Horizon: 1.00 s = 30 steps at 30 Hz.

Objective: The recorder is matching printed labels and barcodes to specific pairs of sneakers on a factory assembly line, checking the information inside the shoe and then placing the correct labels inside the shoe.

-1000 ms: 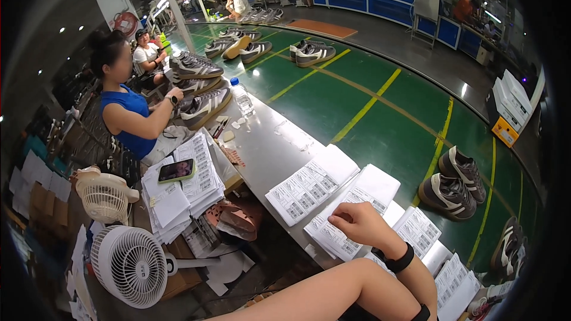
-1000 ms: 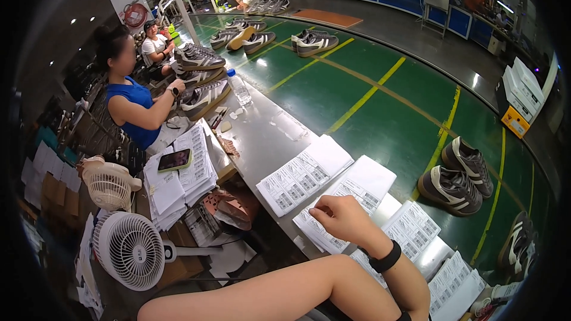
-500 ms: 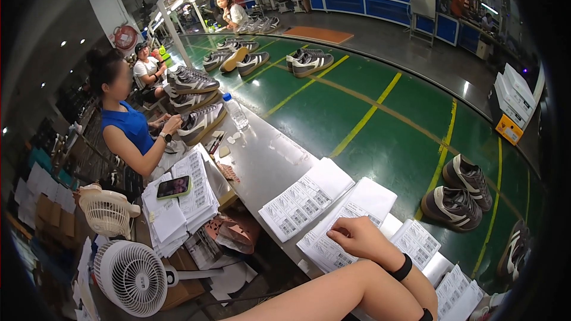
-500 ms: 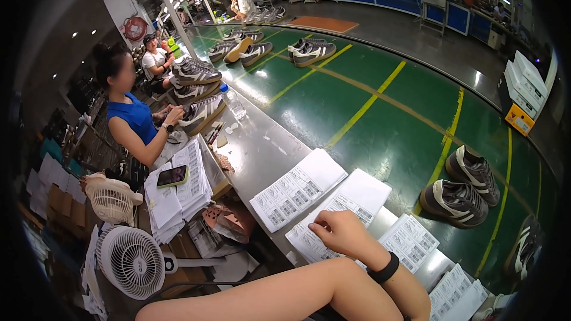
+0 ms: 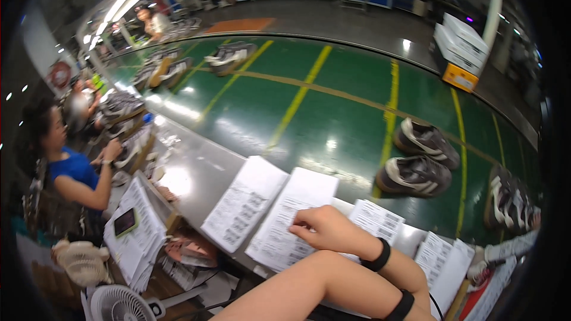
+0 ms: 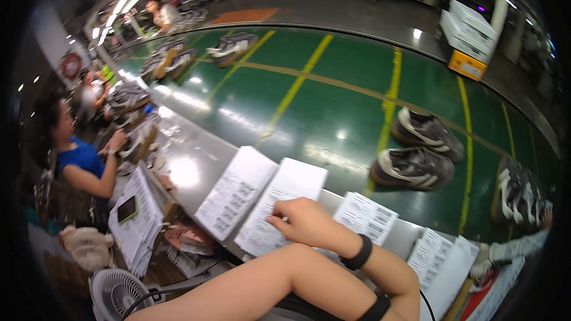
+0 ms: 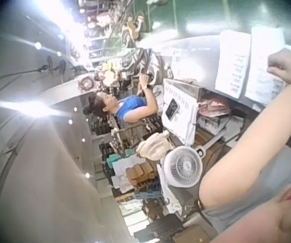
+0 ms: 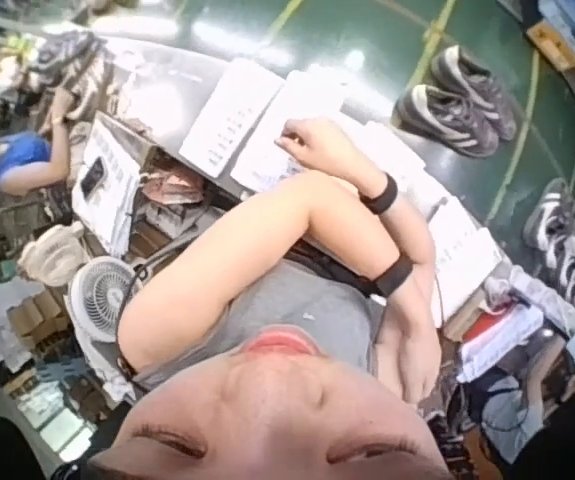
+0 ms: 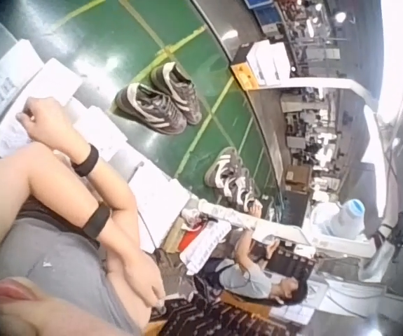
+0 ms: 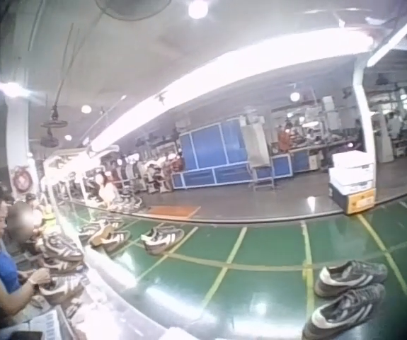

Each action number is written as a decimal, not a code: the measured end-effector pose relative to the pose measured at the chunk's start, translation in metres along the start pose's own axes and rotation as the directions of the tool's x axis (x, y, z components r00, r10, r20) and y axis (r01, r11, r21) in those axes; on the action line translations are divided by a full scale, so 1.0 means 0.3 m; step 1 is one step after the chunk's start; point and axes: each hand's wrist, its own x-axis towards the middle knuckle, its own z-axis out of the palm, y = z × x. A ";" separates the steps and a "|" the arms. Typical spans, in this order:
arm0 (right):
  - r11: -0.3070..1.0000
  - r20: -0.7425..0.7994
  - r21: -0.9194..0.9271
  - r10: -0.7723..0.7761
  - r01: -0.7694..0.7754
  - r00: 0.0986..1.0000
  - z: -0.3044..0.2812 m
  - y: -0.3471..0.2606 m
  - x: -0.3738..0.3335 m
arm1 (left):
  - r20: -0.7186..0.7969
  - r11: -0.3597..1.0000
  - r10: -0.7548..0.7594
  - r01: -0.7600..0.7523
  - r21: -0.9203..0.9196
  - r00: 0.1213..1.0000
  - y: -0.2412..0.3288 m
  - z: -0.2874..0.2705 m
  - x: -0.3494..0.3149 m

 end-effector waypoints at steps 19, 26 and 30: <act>0.840 -0.444 -0.186 0.391 -0.510 0.806 -0.349 0.303 -0.579 | -0.746 0.158 0.178 0.730 0.665 0.642 -0.078 -0.522 -0.694; 0.706 -0.655 -0.119 0.472 -0.698 0.590 -0.514 0.257 -0.560 | -0.845 -0.425 -0.023 0.760 0.493 0.535 -0.341 -0.951 -1.078; 0.679 -0.732 -0.134 0.423 -0.722 0.534 -0.528 0.263 -0.588 | -0.810 -0.431 -0.072 0.714 0.552 0.583 -0.223 -0.997 -1.151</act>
